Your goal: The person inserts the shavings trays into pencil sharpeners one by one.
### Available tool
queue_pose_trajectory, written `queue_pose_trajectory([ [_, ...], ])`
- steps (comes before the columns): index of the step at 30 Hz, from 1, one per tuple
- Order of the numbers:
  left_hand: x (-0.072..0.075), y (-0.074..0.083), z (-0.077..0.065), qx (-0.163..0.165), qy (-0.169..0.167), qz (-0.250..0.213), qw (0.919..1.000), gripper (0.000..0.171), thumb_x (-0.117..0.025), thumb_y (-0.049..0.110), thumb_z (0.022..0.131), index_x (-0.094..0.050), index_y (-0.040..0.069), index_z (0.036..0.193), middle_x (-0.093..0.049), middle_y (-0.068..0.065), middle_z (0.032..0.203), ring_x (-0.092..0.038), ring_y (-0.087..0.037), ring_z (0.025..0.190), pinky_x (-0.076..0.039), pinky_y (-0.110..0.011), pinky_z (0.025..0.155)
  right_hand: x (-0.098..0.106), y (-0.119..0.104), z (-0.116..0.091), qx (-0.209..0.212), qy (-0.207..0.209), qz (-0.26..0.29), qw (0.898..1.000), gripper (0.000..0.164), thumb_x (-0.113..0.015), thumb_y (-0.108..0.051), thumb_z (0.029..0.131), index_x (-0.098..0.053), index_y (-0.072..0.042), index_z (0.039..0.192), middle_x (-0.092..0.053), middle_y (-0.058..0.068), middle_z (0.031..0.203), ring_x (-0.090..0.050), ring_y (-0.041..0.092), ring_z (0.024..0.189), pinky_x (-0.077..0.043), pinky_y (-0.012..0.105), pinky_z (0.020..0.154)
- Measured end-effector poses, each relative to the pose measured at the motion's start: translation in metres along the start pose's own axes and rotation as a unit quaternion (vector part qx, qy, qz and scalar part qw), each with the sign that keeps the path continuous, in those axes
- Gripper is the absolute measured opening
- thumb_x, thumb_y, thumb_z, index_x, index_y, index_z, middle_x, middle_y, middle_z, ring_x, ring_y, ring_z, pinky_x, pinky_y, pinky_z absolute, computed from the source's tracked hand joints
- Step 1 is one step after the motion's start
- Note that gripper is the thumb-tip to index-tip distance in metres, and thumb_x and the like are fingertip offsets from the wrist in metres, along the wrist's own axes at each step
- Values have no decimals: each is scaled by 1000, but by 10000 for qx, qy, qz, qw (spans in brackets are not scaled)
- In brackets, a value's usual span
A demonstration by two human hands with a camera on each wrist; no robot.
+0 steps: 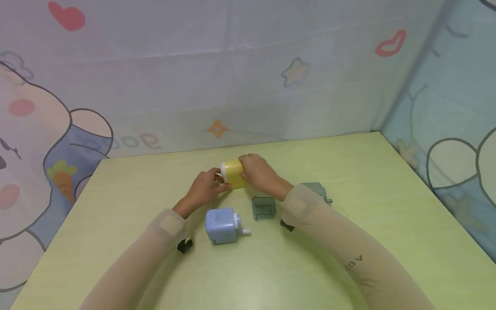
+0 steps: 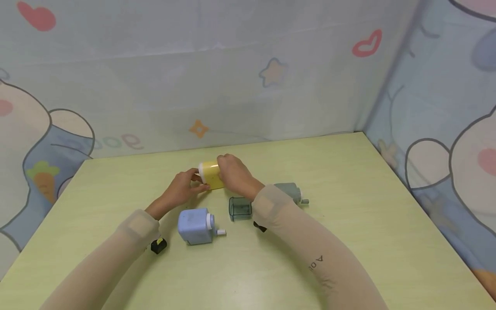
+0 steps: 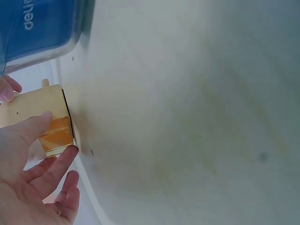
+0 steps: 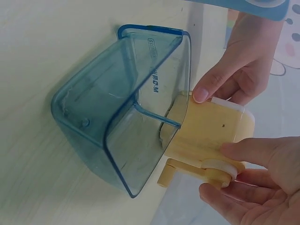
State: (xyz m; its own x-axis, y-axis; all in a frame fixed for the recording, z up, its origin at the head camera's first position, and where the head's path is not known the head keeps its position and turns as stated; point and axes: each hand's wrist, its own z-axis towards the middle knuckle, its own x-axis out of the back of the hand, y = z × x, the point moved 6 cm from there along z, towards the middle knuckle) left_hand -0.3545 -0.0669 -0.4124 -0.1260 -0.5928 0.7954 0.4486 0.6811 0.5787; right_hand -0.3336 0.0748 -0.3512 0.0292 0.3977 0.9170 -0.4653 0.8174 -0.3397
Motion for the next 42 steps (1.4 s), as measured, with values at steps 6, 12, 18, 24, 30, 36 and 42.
queue_pose_trajectory([
  [6,0,-1,-1,78,6,55,10000,43,-70,28,81,-54,3,111,-66,-4,92,-56,-23,96,-45,-39,79,-2,3,0,-31,-76,-73,9999,35,-66,-8,83,-54,4,114,-60,13,96,-54,19,84,-46,29,71],
  [12,0,-1,-2,79,-61,98,9999,45,-69,30,81,-54,2,112,-66,-5,94,-55,-23,97,-45,-40,81,-2,3,-2,76,-72,-182,9998,57,-66,-11,83,-39,8,130,-57,20,110,-55,25,96,-46,30,79],
  [18,1,0,-6,106,-42,138,9998,46,-68,31,83,-53,2,115,-66,-4,95,-54,-24,98,-43,-40,83,-3,3,-2,2,-61,0,10000,55,-66,-8,82,-40,10,128,-57,19,109,-55,24,94,-46,29,76],
  [24,2,2,-11,125,-79,201,9997,47,-65,32,85,-52,1,117,-65,-5,97,-53,-25,99,-43,-41,83,-3,5,-2,-77,45,93,9999,55,-68,-7,80,-41,11,126,-57,19,107,-55,24,93,-47,30,77],
  [30,1,3,-20,165,-140,374,9991,47,-64,34,86,-54,1,118,-65,-4,100,-53,-25,100,-42,-41,83,-2,9,-6,-241,37,104,9996,51,-67,-10,81,-45,11,122,-57,21,108,-55,27,95,-47,32,79],
  [36,3,5,-29,-7,-103,569,9983,44,-63,36,86,-56,3,116,-64,-4,101,-53,-24,98,-42,-41,83,3,18,-17,-721,-208,426,9963,53,-66,-11,83,-42,10,125,-50,22,121,-47,30,110,-41,36,90],
  [42,8,6,-36,-78,-77,637,9979,39,-62,35,87,-59,5,113,-64,-3,100,-54,-22,97,-43,-41,81,11,22,-29,-753,-246,339,9963,54,-66,-12,84,-41,10,126,-47,24,124,-43,32,114,-39,37,92],
])
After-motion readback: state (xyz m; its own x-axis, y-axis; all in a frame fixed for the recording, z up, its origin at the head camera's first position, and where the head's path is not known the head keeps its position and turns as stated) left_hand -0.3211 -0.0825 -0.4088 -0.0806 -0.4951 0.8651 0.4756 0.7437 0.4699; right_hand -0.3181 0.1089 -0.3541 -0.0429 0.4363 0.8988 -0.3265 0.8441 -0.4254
